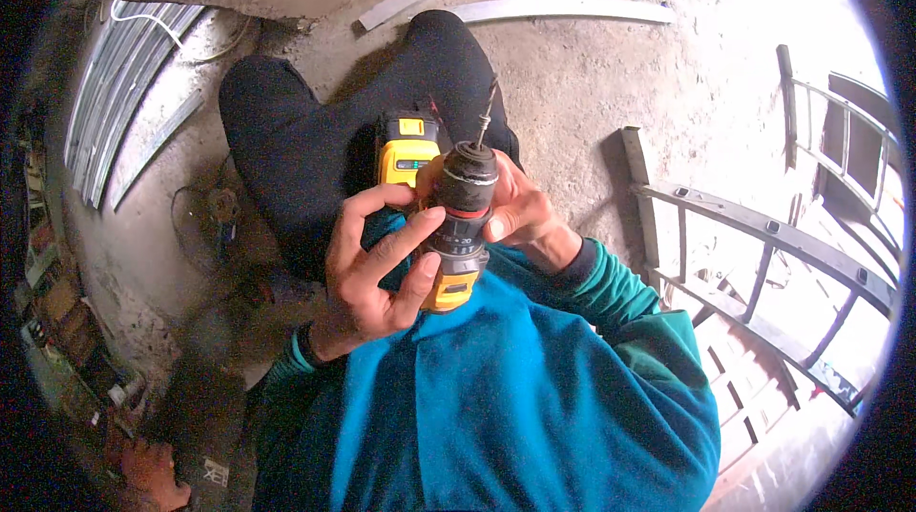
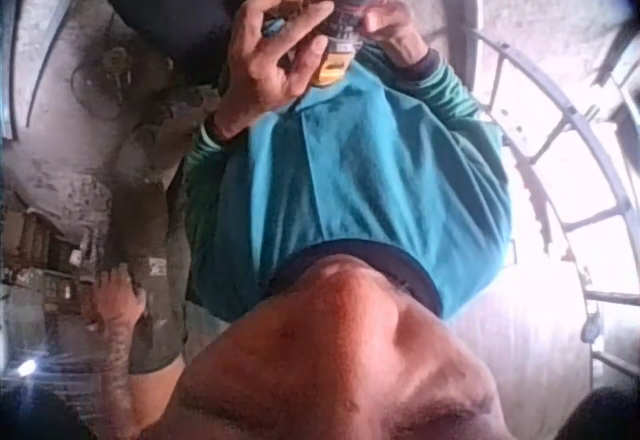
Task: The person prepares a power drill by adjusting the chuck, then climbs a metal ladder to secure a metal stud to the ceiling frame using the drill.
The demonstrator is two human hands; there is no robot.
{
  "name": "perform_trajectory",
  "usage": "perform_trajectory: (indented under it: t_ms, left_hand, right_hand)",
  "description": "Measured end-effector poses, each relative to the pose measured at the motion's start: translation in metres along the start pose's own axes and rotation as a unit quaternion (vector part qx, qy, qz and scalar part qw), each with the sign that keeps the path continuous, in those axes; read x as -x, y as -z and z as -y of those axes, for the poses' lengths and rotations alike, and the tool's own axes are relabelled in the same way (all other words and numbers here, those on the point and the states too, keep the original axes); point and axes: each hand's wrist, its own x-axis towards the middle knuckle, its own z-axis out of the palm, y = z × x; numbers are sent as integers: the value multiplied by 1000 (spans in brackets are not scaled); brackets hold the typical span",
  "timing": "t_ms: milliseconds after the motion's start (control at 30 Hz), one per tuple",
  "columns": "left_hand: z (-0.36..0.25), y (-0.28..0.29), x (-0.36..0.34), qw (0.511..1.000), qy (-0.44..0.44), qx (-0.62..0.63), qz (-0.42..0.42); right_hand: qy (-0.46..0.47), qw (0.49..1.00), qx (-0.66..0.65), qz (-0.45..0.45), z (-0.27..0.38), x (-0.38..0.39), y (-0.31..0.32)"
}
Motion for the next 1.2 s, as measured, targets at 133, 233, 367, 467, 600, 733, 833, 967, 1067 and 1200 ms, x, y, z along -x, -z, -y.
perform_trajectory:
  t_ms: [133, 233, 367, 467, 600, 733, 833, 967, 1067, 1200]
  left_hand:
    - [-4, 6, 1, 999, 11, -41, 13]
    - [5, 10, 8, 999, -7, -39, -13]
    - [3, 19, 8, 998, 59, 2, -31]
    - [0, 23, 9, 997, 69, 11, -41]
    - [3, 23, 21, 996, 68, 0, -60]
    - [2, 26, 29, 995, 82, 6, -63]
    - [5, 30, 31, 992, 90, 15, -81]
    - [4, 35, 33, 990, 105, 6, -93]
    - [7, 35, 36, 988, 120, 14, -98]
    - [5, 36, 39, 975, 171, 77, -123]
  right_hand:
    - [-62, 997, 34, 12, 4, -4, -4]
    - [-65, 997, 46, 1, -2, -8, -9]
    - [-93, 993, 64, 25, 1, -15, -16]
    - [-106, 990, 58, 69, -4, -17, -26]
    - [-89, 994, 47, 36, -18, -19, -32]
    - [-69, 992, 97, 41, -25, -23, -35]
    - [-63, 993, 87, 38, -32, -27, -37]
    - [-48, 995, 84, 39, -37, -32, -44]
    - [-58, 992, 101, 38, -40, -33, -42]
    - [-90, 989, 113, 28, -41, -36, -46]
